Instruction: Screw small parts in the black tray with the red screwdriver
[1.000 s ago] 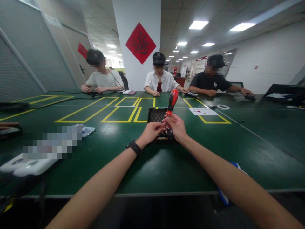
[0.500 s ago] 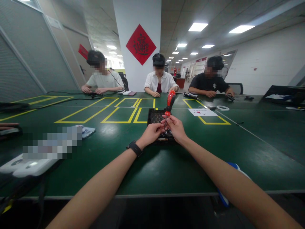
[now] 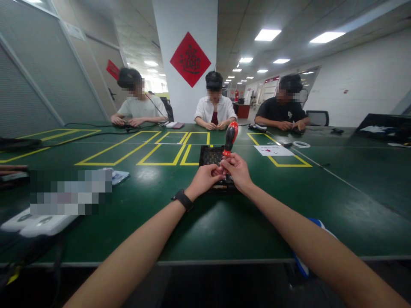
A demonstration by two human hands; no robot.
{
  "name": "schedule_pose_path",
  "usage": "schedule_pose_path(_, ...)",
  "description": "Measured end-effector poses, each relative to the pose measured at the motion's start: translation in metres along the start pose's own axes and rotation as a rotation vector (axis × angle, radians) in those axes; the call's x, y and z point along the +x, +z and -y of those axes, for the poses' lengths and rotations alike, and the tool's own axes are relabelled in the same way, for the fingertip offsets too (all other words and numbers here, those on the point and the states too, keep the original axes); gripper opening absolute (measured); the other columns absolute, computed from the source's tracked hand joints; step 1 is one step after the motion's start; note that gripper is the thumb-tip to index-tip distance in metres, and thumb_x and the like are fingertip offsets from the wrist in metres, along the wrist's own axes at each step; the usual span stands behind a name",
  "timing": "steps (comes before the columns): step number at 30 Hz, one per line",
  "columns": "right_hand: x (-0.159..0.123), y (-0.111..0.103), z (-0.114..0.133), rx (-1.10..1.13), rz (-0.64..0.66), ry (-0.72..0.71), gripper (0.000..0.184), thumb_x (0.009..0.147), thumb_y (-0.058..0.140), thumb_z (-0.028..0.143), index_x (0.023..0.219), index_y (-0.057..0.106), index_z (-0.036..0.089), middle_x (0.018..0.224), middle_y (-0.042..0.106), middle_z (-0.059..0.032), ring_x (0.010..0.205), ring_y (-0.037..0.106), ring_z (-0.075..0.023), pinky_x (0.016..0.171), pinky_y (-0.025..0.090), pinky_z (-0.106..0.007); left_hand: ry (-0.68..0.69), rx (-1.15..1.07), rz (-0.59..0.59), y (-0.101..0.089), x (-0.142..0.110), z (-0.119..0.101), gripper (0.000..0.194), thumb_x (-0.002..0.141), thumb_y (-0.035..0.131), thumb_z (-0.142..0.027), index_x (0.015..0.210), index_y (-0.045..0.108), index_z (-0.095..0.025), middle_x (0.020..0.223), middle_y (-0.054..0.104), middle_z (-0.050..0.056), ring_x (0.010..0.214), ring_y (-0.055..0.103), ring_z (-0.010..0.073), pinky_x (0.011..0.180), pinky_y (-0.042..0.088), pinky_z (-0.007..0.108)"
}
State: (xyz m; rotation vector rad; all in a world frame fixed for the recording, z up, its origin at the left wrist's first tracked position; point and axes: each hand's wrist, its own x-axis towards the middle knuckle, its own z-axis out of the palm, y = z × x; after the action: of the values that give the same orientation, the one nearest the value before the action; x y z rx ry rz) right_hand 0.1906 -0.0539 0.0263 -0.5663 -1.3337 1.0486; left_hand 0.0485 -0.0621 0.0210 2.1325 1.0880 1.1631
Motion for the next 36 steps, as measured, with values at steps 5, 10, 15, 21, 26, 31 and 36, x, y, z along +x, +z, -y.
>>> schedule_pose_path(5,0.0009,-0.002,0.0002,-0.036,0.005,0.025,0.035,0.072,0.062,0.04,0.098,0.059,0.017,0.077,0.064,-0.0022,0.061,0.058,-0.0096,0.05,0.045,-0.021,0.021,-0.05,0.051,-0.0014,0.0,-0.0004,0.021,0.074,0.059,-0.031,0.079,0.064,-0.011,0.072,0.066,0.002,0.063,0.058,0.0129,0.059,0.042,0.022)
schedule_pose_path(10,0.0017,-0.0056,-0.0005,-0.05,0.076,0.029,0.037,0.071,0.065,0.034,0.104,0.061,0.018,0.088,0.065,-0.0048,0.07,0.059,-0.0108,0.056,0.046,-0.021,0.063,-0.181,0.12,0.0006,0.0017,0.0016,0.02,0.078,0.052,-0.025,0.086,0.065,-0.011,0.081,0.069,0.005,0.074,0.063,0.0156,0.071,0.047,0.025)
schedule_pose_path(15,0.0018,-0.0055,-0.0013,-0.045,0.015,0.033,0.036,0.068,0.068,0.033,0.099,0.063,0.018,0.088,0.066,-0.0045,0.071,0.06,-0.0117,0.06,0.047,-0.024,0.03,-0.192,0.071,0.0016,0.0023,0.0037,0.024,0.075,0.057,-0.028,0.09,0.065,-0.011,0.087,0.069,0.008,0.076,0.064,0.0169,0.072,0.049,0.027)
schedule_pose_path(21,0.0019,-0.0029,-0.0013,-0.015,-0.049,0.053,0.034,0.063,0.072,0.031,0.092,0.062,0.016,0.084,0.066,-0.0037,0.062,0.056,-0.0091,0.056,0.046,-0.023,0.008,-0.092,0.045,0.0003,0.0023,0.0035,0.027,0.071,0.062,-0.036,0.081,0.065,-0.012,0.074,0.068,0.005,0.061,0.058,0.0123,0.059,0.045,0.023)
schedule_pose_path(26,0.0017,-0.0033,-0.0018,-0.038,-0.089,0.02,0.031,0.057,0.075,0.03,0.078,0.057,0.017,0.079,0.063,-0.0011,0.071,0.059,-0.0111,0.065,0.049,-0.025,-0.013,-0.075,0.068,0.0005,0.0024,0.004,0.028,0.069,0.064,-0.037,0.08,0.066,-0.012,0.07,0.066,0.004,0.06,0.057,0.0121,0.057,0.043,0.021)
schedule_pose_path(31,0.0008,-0.001,0.0004,-0.053,-0.095,0.0,0.032,0.056,0.076,0.032,0.072,0.053,0.017,0.078,0.062,-0.0002,0.067,0.057,-0.0099,0.059,0.048,-0.022,0.009,-0.067,0.086,-0.0003,0.0018,0.0031,0.024,0.071,0.062,-0.034,0.079,0.067,-0.012,0.071,0.066,0.003,0.062,0.057,0.012,0.059,0.042,0.021)
schedule_pose_path(36,-0.0009,0.0004,0.0064,-0.084,-0.024,0.054,0.03,0.07,0.063,0.041,0.086,0.063,0.016,0.075,0.063,-0.0013,0.051,0.049,-0.0055,0.048,0.042,-0.02,0.056,-0.034,0.096,-0.0021,0.0012,-0.001,0.022,0.076,0.056,-0.032,0.072,0.065,-0.012,0.067,0.064,0.002,0.059,0.055,0.0108,0.058,0.04,0.02)
